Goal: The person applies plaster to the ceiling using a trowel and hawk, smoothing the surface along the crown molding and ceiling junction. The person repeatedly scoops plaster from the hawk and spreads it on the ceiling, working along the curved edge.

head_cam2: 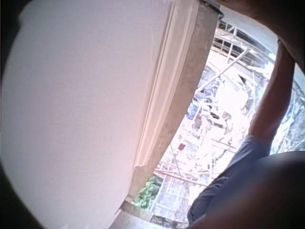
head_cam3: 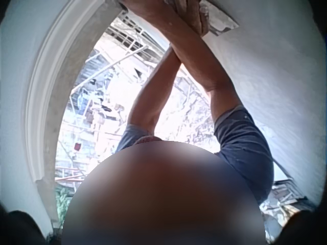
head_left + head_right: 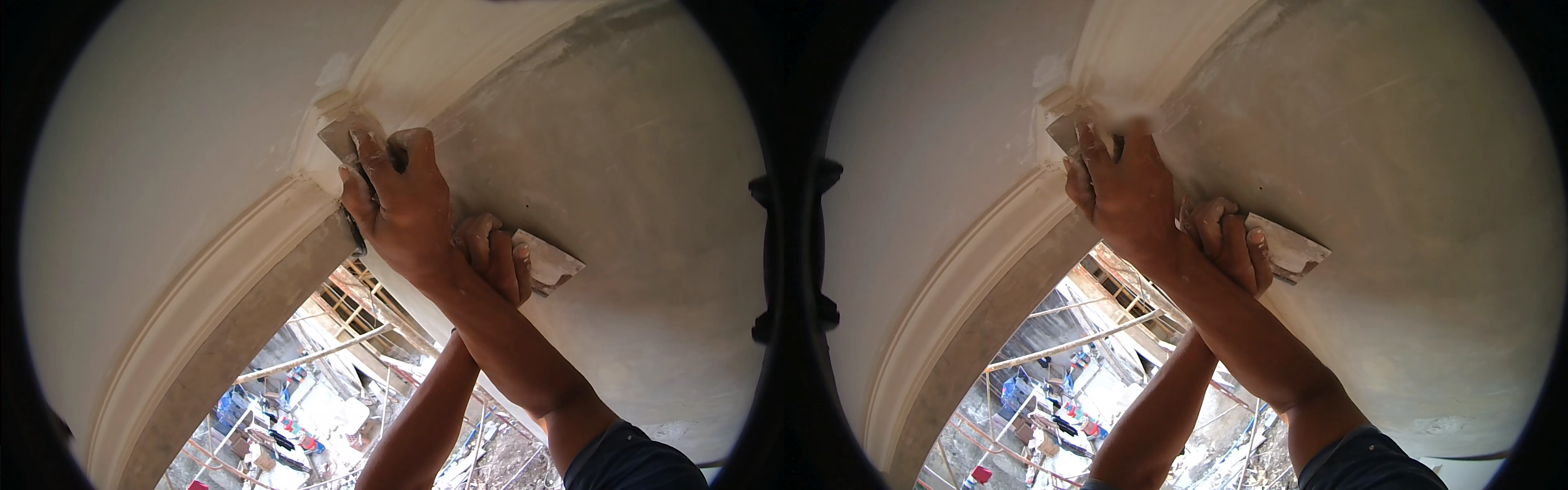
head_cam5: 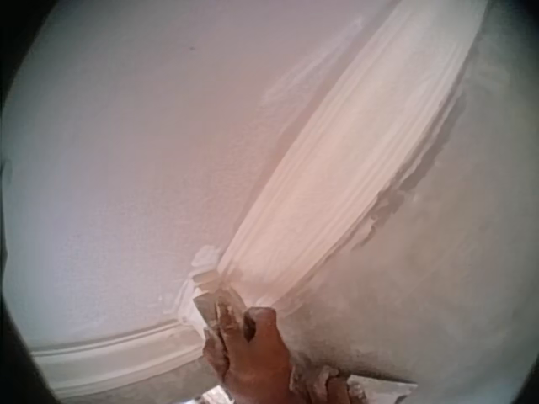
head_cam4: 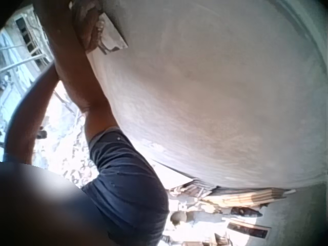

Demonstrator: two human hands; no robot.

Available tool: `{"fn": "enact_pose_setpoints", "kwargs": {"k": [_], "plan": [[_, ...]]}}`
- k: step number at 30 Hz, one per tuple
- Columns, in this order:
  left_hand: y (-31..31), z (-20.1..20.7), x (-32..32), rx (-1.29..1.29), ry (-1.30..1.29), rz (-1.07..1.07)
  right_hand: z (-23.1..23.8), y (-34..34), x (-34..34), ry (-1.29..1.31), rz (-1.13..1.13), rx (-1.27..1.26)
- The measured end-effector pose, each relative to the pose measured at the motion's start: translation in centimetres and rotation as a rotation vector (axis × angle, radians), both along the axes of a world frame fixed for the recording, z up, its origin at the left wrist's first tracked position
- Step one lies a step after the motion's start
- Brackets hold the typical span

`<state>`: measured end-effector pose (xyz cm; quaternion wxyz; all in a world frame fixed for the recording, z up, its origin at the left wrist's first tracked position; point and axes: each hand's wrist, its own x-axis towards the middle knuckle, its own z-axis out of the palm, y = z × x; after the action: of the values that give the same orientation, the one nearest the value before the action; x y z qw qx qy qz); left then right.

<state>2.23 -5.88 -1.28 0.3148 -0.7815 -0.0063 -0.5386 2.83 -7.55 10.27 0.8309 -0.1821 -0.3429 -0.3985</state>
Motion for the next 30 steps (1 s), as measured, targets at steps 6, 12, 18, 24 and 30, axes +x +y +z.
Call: {"fn": "enact_pose_setpoints", "kwargs": {"k": [6,12,18,24,30], "plan": [[-0.06,0.01,0.07,0.001,-0.011,-0.003,0.0,-0.09,-0.06,0.014,0.02,-0.012],[-0.16,-0.18,0.02,0.003,-0.01,0.027,-0.02,-0.02,0.06,0.014,-0.009,-0.025],[0.12,-0.09,0.16,0.012,-0.007,-0.007,-0.17,0.09,0.19,0.014,-0.001,0.005],[0.05,-0.27,0.11,-0.009,-0.003,0.002,-0.12,0.2,0.24,-0.005,0.017,-0.033],[-0.06,-0.09,0.08,0.017,-0.002,0.025,-0.07,0.04,0.28,-0.004,0.009,0.0]]}}
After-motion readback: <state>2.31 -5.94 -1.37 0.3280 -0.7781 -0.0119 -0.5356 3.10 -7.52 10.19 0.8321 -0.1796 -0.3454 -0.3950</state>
